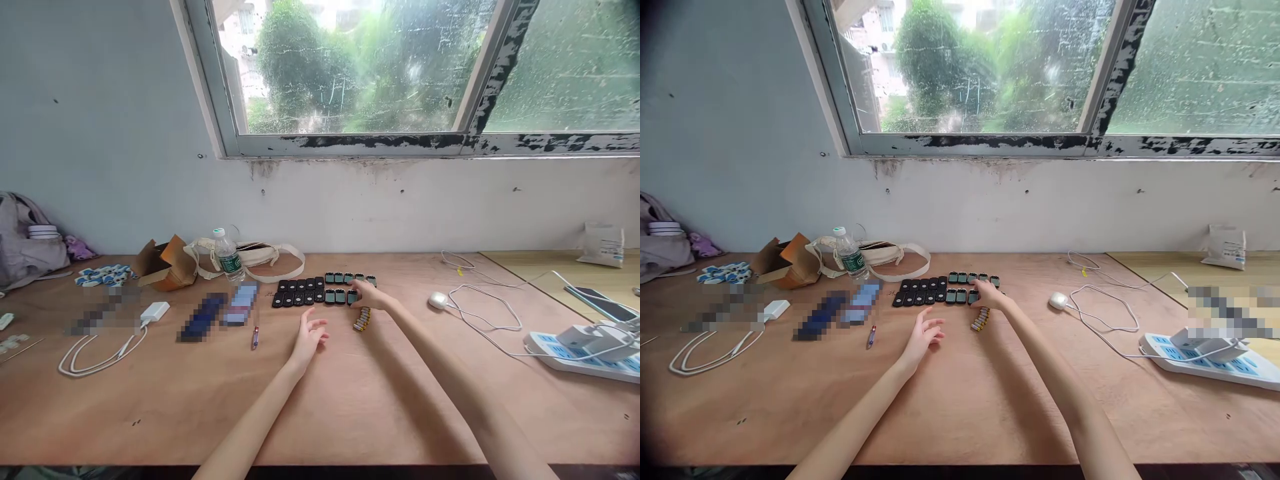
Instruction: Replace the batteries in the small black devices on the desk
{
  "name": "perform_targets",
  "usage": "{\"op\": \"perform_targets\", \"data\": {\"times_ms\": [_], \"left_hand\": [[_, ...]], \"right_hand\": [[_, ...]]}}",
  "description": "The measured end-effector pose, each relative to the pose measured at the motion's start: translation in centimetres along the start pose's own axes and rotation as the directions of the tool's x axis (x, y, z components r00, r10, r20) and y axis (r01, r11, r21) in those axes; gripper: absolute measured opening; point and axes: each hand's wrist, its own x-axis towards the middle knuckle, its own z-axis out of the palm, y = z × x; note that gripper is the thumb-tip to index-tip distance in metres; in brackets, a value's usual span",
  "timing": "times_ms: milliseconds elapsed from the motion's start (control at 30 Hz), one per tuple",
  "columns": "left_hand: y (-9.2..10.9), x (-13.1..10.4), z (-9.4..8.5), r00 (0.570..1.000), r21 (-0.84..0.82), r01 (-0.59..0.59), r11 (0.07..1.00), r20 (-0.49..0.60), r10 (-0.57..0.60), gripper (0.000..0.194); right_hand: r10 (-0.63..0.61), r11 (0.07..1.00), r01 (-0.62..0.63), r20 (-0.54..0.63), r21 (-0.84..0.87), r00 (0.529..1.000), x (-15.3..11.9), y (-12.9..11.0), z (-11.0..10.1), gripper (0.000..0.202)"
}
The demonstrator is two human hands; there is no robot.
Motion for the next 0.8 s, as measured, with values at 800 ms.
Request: {"op": "perform_targets", "data": {"times_ms": [800], "left_hand": [[-1.5, 0.2, 0.4, 0.899, 0.503, -0.433, 0.748, 0.176, 0.402, 0.031]], "right_hand": [[-0.194, 0.979, 0.160, -0.334, -0.126, 0.922, -9.0, -3.5, 5.4, 0.017]]}}
